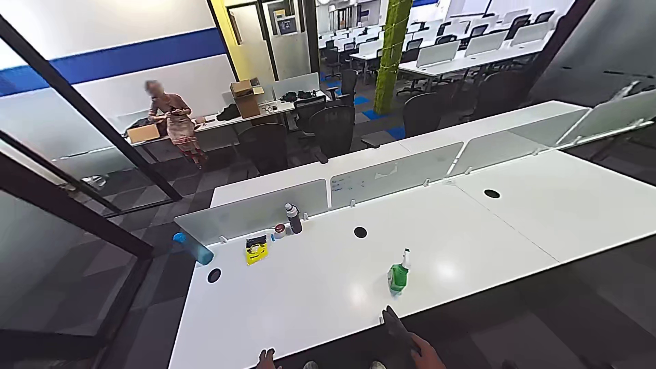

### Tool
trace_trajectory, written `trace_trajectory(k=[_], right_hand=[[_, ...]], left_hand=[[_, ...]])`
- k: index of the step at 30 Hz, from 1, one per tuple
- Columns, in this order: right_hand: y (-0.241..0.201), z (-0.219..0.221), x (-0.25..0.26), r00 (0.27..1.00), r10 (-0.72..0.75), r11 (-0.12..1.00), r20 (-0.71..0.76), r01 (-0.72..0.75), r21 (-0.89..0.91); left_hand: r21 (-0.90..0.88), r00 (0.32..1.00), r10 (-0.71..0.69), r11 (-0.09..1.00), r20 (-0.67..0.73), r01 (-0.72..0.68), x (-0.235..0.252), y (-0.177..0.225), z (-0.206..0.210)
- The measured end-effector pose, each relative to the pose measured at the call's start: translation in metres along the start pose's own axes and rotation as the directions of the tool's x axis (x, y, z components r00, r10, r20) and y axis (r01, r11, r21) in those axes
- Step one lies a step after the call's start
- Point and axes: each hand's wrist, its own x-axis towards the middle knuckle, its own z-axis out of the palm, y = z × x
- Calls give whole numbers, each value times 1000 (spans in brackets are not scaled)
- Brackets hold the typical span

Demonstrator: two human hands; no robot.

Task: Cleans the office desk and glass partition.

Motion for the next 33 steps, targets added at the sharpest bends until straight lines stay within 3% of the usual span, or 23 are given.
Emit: trace_trajectory(k=[8, 11, 16, 20, 24, 26, 28, 31, 33], right_hand=[[-58, 70, -19, 978, 44, 995, -202, -24, 99], [-77, 84, -19, 956, 80, 993, -281, -52, 106], [-112, 77, -2, 941, 124, 992, -314, -113, 52], [-139, 58, 15, 929, 84, 996, -360, -88, 4], [-158, 54, 44, 906, 43, 999, -422, -38, 19], [-152, 68, 66, 930, 3, 998, -368, -22, -50], [-136, 90, 93, 977, -6, 979, -213, -38, -202], [-120, 122, 125, 995, 96, 936, -14, -95, -339], [-119, 130, 141, 988, 155, 919, 9, -141, -368]], left_hand=[[29, 989, 148, 988, 26, -149, 62, -43, -26], [83, 979, 156, 982, 129, -167, 73, -52, -26], [186, 946, 133, 963, 295, -193, 81, -57, -23], [307, 937, 93, 930, 337, -203, 85, -57, -16], [316, 928, 64, 930, 366, -189, 89, -54, -20], [312, 923, 56, 932, 380, -185, 91, -53, -22], [297, 918, 53, 937, 392, -181, 94, -52, -24], [223, 919, 67, 961, 388, -164, 100, -54, -29], [180, 924, 58, 975, 377, -134, 105, -53, -30]])
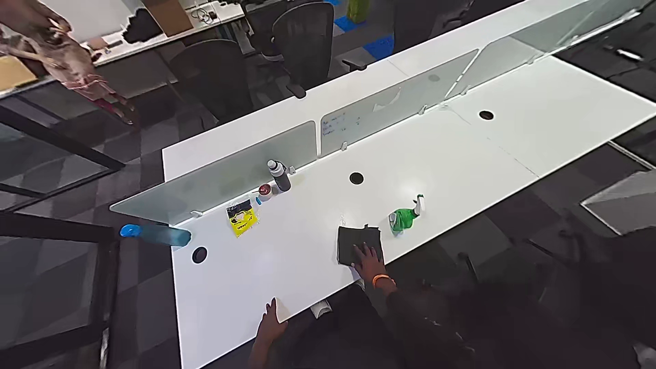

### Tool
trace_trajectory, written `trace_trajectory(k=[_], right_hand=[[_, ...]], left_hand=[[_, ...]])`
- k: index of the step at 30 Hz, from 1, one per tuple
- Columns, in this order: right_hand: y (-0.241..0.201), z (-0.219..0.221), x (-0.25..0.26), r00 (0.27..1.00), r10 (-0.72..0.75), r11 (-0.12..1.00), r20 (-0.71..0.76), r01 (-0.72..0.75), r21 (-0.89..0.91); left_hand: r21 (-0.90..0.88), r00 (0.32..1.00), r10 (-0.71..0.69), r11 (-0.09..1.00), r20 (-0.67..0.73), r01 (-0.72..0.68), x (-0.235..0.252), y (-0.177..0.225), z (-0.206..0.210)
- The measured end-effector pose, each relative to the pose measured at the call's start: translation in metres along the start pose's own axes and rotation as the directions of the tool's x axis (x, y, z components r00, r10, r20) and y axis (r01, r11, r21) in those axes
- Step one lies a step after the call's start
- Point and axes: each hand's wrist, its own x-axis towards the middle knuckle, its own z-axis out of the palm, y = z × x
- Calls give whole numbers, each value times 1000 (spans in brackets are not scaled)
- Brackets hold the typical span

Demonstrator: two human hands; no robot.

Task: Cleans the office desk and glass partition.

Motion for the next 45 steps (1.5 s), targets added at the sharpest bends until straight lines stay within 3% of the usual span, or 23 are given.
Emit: trace_trajectory(k=[3, 7, 11, 19, 25, 31, 45], right_hand=[[-3, -2, 21, 998, 60, 997, 27, -59, -45], [-15, -13, 47, 994, 91, 989, 52, -84, -124], [-21, -27, 66, 995, 67, 986, 72, -55, -157], [-37, -64, 116, 994, 0, 960, 112, 32, -279], [-48, -97, 164, 988, -62, 932, 142, 108, -345], [-69, -123, 211, 986, -91, 912, 139, 139, -387], [-118, -172, 286, 988, -84, 913, 128, 127, -387]], left_hand=[[-23, 996, -92, 996, -5, 91, 2, 10, -1], [137, 968, -235, 959, -93, 246, 3, 67, -20], [187, 962, -118, 968, -248, 167, 40, 123, -26], [179, 956, -24, 981, -292, 79, 98, 235, -46], [133, 920, -93, 979, -381, 154, 136, 234, -64], [116, 926, -187, 965, -329, 236, 154, 235, -82], [65, 959, -249, 963, -136, 260, 162, 247, -95]])
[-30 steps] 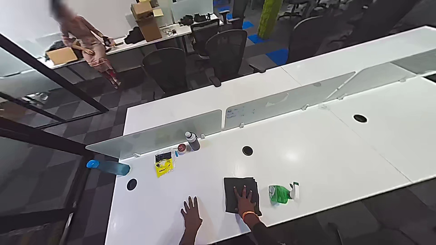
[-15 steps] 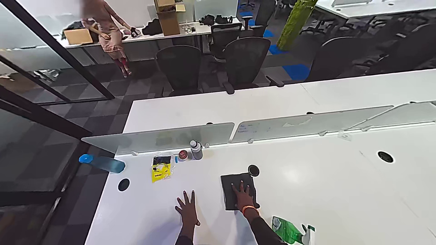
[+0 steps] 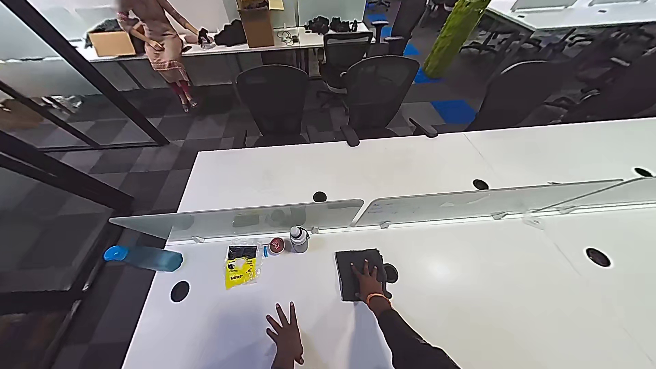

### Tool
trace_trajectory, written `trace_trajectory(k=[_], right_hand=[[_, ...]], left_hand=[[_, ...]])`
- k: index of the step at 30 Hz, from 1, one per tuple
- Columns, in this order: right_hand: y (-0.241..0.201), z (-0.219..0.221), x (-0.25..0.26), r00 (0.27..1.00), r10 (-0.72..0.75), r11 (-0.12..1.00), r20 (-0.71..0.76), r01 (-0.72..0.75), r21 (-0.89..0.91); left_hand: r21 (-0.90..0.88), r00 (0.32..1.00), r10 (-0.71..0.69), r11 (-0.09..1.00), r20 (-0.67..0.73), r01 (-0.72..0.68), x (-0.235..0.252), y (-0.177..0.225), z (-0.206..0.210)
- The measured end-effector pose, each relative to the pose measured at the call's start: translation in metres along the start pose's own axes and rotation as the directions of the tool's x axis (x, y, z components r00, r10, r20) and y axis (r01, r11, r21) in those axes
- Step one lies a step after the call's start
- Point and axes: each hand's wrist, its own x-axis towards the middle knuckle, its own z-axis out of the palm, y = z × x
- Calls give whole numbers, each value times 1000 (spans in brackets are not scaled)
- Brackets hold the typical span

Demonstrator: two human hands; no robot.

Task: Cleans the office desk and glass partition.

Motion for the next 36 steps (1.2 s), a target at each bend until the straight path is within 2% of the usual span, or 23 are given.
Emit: trace_trajectory(k=[10, 13, 24, 31, 36], right_hand=[[-15, -50, 55, 998, 53, 998, -31, -52, 22], [-19, -61, 67, 997, 61, 997, -49, -59, 41], [-16, -81, 84, 997, 32, 998, -65, -29, 56], [-22, -55, 52, 999, 13, 999, -53, -10, 52], [-33, 2, 0, 996, -92, 996, -24, 92, 10]], left_hand=[[-4, 999, -5, 1000, -32, 4, 1, -1, 1], [-13, 1000, -2, 1000, -5, 2, 7, -3, 3], [21, 999, 13, 1000, 30, -14, 9, -2, 4], [10, 999, 24, 1000, 28, -24, 7, -2, 4], [-17, 999, 50, 999, 11, -50, 6, -3, 4]])
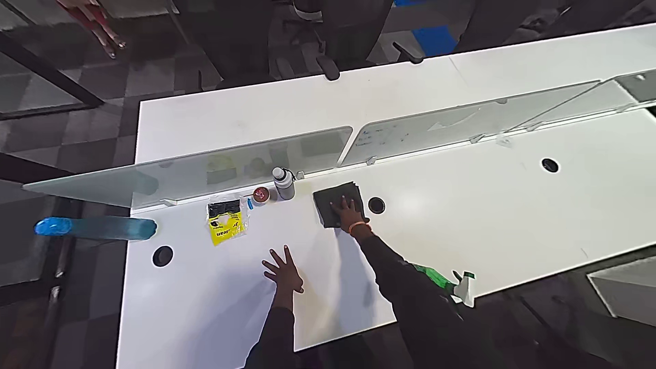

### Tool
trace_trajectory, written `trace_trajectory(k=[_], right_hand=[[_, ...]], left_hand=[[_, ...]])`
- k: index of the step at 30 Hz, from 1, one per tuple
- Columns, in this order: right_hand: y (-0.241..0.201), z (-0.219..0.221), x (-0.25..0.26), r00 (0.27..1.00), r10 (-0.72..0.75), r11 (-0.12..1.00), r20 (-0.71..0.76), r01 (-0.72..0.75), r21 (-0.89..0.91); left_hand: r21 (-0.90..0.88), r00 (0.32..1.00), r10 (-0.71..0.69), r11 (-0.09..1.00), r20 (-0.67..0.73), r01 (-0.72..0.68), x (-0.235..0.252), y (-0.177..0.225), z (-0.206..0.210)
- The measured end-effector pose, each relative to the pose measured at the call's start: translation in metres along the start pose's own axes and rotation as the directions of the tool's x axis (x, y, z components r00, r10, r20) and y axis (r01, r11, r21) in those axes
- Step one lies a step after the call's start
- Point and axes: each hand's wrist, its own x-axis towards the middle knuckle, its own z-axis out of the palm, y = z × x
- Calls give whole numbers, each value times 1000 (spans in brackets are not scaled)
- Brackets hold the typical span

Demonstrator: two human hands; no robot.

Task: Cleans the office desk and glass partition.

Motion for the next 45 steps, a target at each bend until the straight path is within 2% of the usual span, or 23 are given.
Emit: trace_trajectory(k=[4, 9, 11, 14, 19, 27, 34, 41, 45], right_hand=[[-6, 61, -76, 994, -92, 996, 62, 92, 3], [-6, 138, -165, 979, -89, 996, 181, 87, 21], [-10, 154, -179, 978, -71, 997, 194, 68, 20], [-14, 155, -169, 985, -35, 999, 167, 33, 16], [-22, 133, -128, 997, -7, 999, 77, 3, 50], [-41, 43, -31, 999, 24, 993, 25, -27, 114], [-63, -19, 44, 1000, -1, 995, -2, 1, 95], [-80, -52, 82, 1000, 28, 992, -6, -27, 120], [-81, -63, 84, 999, 35, 992, -35, -30, 123]], left_hand=[[-9, 1000, 5, 1000, 2, -5, 2, -2, 2], [-4, 1000, 9, 1000, -7, -9, 2, -3, 3], [-6, 1000, 4, 1000, 4, -4, 2, -4, 2], [-15, 1000, 6, 1000, -9, -6, 2, 0, 2], [12, 1000, -8, 1000, -12, 8, 2, -2, 1], [48, 1000, -26, 999, 10, 25, 3, 1, 0], [85, 999, -47, 995, 23, 45, 4, 2, -1], [87, 997, -64, 994, 36, 61, 5, 5, -4], [100, 997, -71, 993, 14, 69, 3, 5, -2]])
